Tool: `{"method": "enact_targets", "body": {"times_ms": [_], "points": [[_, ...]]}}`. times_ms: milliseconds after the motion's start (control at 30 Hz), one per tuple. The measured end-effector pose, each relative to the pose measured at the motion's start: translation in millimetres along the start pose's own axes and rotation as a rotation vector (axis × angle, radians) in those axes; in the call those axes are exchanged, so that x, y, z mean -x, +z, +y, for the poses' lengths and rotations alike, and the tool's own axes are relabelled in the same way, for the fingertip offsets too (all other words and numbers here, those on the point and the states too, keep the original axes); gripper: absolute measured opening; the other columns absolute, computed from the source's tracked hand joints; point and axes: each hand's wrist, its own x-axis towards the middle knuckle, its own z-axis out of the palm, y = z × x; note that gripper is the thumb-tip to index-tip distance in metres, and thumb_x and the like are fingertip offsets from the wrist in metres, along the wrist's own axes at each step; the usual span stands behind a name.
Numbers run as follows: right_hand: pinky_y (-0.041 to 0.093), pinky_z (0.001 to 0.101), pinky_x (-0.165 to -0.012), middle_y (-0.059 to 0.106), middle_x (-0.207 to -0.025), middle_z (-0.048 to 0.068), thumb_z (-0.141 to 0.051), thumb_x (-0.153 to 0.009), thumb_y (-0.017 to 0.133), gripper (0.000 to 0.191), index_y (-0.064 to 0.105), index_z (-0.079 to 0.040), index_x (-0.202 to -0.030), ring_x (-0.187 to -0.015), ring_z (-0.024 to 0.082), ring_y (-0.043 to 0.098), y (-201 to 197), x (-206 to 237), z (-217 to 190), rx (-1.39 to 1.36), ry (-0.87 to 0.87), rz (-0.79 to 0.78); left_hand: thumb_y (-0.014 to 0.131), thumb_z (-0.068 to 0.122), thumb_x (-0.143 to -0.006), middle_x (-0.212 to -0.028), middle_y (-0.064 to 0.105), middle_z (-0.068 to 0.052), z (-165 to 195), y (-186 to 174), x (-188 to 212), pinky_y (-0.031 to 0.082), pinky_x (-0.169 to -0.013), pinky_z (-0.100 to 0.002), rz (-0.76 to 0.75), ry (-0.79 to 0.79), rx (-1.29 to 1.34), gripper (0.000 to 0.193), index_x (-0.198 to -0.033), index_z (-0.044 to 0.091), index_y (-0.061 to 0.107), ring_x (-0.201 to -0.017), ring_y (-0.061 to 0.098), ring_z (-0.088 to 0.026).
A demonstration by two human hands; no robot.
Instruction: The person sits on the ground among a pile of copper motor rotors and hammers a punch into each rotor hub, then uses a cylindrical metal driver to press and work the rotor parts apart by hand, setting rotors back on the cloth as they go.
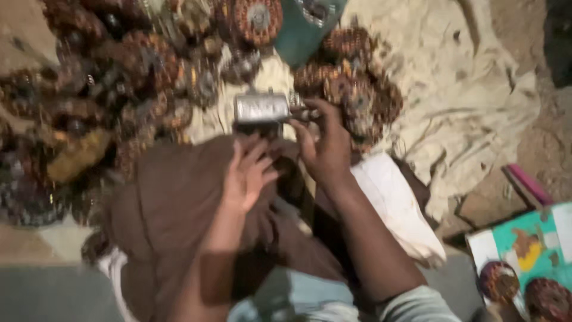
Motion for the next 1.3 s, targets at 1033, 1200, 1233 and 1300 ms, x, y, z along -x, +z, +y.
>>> {"method": "enact_targets", "body": {"times_ms": [1033,1200,1233,1300], "points": [[0.056,0.0315,-0.080,0.070,-0.108,0.014,-0.010,-0.103,0.062,0.053,0.038,-0.008,-0.150,-0.091,0.019,0.068,18.0,-7.7,83.0,-0.531,0.324,0.051,0.063,0.029,-0.100,-0.114,0.071,-0.003,-12.2,-6.0,-43.1,0.058,-0.070,-0.025,0.212,0.278,-0.565,0.037,-0.130,0.008,0.069,-0.090,0.069,-0.011],[0.058,0.0310,-0.083,0.071,-0.119,0.014,-0.007,-0.104,0.062,0.043,0.041,-0.005,-0.141,-0.097,0.017,0.069,12.9,2.3,60.4,-0.438,0.198,0.055,0.076,0.011,-0.088,-0.117,0.070,-0.003,-2.3,15.6,-20.2,0.062,-0.076,-0.027,0.180,0.561,-0.868,0.035,-0.123,0.009,0.071,-0.095,0.074,-0.015],[0.058,0.0308,-0.086,0.071,-0.120,0.014,-0.006,-0.105,0.062,0.041,0.041,-0.005,-0.140,-0.101,0.017,0.070,12.4,5.0,57.6,-0.425,0.166,0.052,0.079,0.010,-0.086,-0.116,0.070,-0.005,1.7,21.6,-15.7,0.061,-0.080,-0.029,0.160,0.707,-1.018,0.035,-0.120,0.008,0.072,-0.097,0.073,-0.018],[0.059,0.0304,-0.090,0.071,-0.122,0.015,-0.004,-0.106,0.063,0.037,0.042,-0.005,-0.136,-0.107,0.017,0.070,11.3,11.0,52.8,-0.397,0.104,0.046,0.086,0.006,-0.081,-0.113,0.071,-0.010,8.8,32.2,-8.1,0.059,-0.087,-0.034,0.108,0.995,-1.315,0.034,-0.113,0.007,0.075,-0.103,0.072,-0.025]]}}
